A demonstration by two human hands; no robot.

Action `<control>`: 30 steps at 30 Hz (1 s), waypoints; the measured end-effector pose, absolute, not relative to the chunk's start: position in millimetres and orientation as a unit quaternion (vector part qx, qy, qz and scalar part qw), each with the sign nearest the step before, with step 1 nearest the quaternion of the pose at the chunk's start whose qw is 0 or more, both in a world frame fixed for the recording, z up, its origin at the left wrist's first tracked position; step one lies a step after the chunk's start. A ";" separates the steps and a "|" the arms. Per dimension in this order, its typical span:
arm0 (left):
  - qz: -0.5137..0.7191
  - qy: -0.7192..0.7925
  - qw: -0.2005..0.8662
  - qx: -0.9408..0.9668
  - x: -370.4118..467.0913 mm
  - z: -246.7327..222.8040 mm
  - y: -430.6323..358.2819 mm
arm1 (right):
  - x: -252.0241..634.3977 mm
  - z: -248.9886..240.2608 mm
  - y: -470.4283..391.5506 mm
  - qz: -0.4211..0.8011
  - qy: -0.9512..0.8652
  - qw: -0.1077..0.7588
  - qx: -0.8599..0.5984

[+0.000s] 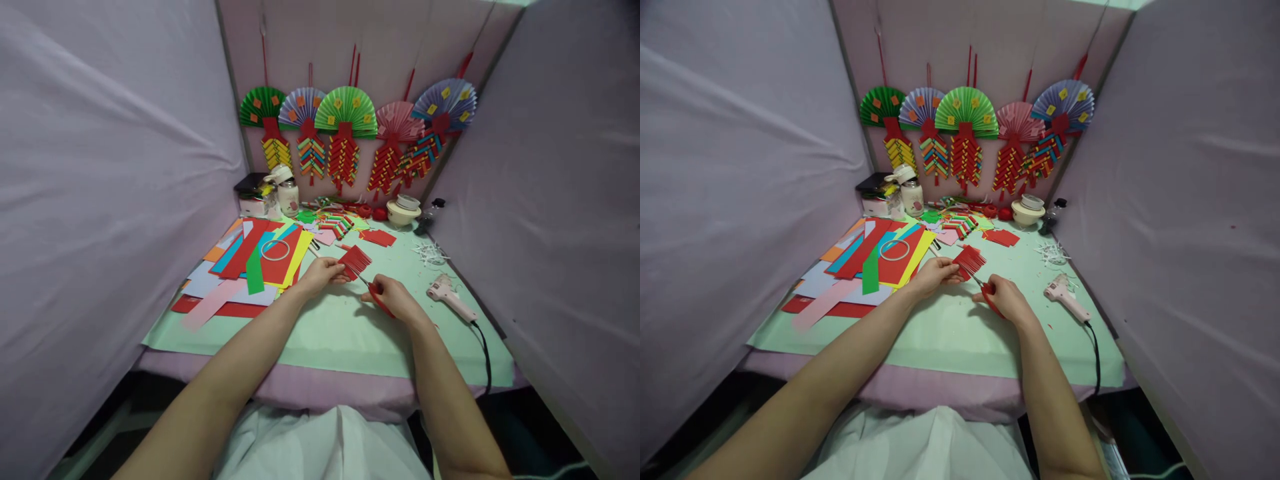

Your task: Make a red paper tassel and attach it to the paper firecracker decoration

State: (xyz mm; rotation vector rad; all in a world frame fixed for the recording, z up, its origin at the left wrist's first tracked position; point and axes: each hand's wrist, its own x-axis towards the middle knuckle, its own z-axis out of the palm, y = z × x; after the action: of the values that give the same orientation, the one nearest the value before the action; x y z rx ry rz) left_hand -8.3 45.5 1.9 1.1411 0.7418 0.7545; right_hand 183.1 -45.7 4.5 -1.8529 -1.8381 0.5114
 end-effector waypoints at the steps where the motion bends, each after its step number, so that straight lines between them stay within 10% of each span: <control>1: 0.340 0.337 0.713 0.513 -8.3 2.1 45.4 | 183.0 4.3 -45.7 0.189 -0.669 0.240 -0.677; 30: 0.489 0.383 0.668 0.410 -19.4 12.0 57.9 | 180.4 9.3 -47.9 0.199 -0.657 0.194 -0.700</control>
State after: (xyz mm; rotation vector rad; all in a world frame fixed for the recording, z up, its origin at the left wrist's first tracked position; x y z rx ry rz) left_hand -19.4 57.9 12.0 0.9244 0.8639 1.1035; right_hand 180.4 -47.9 9.3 -1.9639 -1.8425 0.5586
